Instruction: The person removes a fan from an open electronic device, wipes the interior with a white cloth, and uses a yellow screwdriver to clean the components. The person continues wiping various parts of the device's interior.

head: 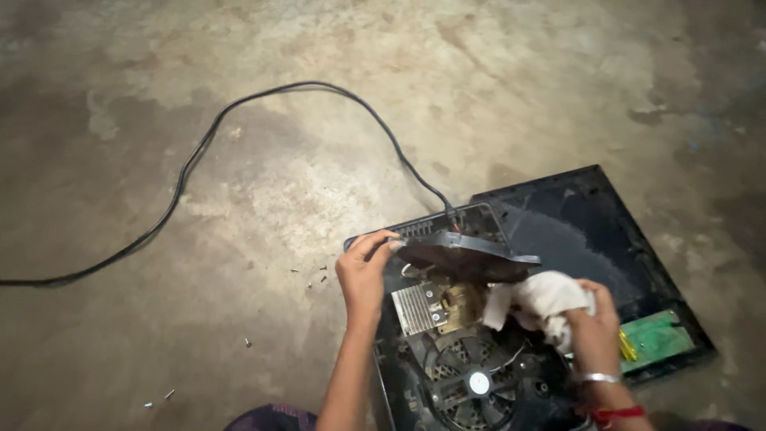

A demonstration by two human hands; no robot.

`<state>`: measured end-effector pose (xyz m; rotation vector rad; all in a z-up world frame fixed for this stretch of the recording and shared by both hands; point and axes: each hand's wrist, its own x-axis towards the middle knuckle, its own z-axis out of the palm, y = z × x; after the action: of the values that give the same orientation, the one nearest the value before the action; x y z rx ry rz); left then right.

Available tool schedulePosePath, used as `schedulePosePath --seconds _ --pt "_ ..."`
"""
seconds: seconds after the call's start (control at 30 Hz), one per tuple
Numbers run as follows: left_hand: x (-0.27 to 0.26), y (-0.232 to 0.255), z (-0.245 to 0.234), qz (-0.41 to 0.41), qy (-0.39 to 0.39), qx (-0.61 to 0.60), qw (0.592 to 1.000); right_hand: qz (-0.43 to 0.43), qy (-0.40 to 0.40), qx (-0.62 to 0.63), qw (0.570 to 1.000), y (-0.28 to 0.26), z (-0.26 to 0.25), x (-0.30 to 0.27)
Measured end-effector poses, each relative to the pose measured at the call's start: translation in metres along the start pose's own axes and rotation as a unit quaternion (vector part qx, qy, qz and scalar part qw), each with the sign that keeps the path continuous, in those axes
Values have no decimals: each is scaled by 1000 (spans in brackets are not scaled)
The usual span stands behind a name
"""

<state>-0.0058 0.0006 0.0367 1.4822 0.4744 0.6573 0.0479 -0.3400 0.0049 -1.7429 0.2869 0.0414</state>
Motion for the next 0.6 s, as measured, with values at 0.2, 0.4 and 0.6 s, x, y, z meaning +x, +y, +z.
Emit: schedulePosePath --seconds 0.2,0.4,0.6 --pt "-3 -5 2 -33 23 36 999 96 -6 125 988 7 -51 61" --pt "-8 -14 -1 -10 25 16 999 55 -20 -86 995 6 -76 97" --pt "-12 -10 0 -23 29 21 999 -99 10 -558 824 79 -124 80"
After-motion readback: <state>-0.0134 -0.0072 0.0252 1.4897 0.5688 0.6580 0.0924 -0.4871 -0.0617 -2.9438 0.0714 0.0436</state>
